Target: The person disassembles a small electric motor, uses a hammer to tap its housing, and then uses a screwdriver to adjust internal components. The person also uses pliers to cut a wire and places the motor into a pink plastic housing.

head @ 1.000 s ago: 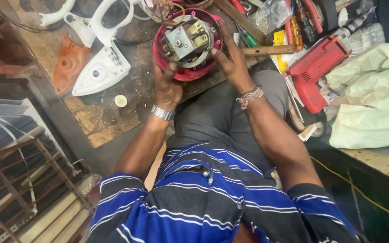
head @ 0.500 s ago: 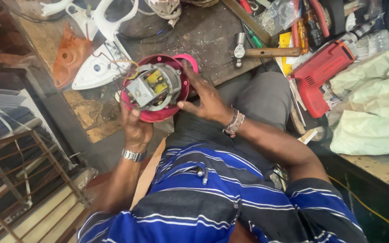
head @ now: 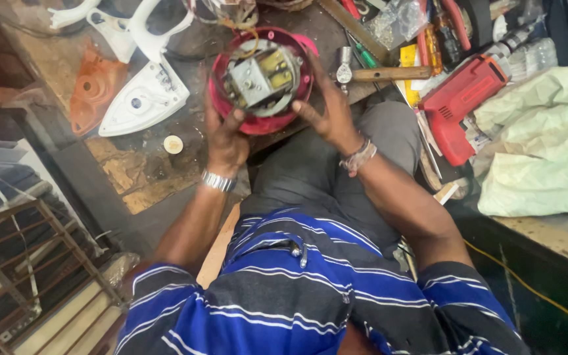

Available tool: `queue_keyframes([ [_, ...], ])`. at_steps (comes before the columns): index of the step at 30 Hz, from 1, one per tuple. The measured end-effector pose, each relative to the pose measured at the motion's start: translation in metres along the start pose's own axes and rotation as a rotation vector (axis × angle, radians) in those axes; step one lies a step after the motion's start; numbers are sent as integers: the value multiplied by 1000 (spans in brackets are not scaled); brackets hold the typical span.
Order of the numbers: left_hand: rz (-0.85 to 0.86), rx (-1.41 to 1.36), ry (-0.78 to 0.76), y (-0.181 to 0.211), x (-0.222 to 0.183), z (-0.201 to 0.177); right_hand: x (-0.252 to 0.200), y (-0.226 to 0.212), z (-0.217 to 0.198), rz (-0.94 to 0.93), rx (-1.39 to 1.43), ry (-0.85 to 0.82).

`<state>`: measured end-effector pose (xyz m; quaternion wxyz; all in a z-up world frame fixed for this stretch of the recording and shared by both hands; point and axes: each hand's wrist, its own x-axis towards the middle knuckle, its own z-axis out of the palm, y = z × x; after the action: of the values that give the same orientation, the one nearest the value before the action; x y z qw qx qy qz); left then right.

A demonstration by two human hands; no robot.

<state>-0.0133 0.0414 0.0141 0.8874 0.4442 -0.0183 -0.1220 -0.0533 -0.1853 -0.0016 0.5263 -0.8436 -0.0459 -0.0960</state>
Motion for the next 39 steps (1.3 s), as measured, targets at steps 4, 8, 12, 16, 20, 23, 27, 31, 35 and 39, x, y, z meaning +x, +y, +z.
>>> queue_keyframes([
  [4, -37, -68, -1, -16, 25, 10, 16, 14, -13, 100, 118, -1],
  [8, -25, -27, -50, -18, 31, 12, 18, 17, -18, 155, 317, -16],
  [12, -38, -37, -64, -16, 34, 10, 21, 26, -36, 49, -44, 9],
  [16, -11, -7, 13, -16, 30, 8, 11, 43, -74, 137, -613, -5],
  [20, 7, 6, 14, -15, 26, 6, -6, 62, -87, 33, -842, -30],
  [23, 30, 3, 4, -13, 22, 4, -8, 74, -74, -74, -1057, 4],
  [27, 6, -27, 16, -10, 18, 11, -5, 76, -71, -100, -1162, 5],
  [31, -99, -77, 21, 1, 14, 12, -6, 63, -78, -115, -1024, 89],
  [35, -63, 4, -36, 3, 16, 9, -20, 67, -121, -60, -1063, 217],
  [39, -42, 61, -15, -1, 20, 12, -29, 95, -187, 51, -1080, 451],
])
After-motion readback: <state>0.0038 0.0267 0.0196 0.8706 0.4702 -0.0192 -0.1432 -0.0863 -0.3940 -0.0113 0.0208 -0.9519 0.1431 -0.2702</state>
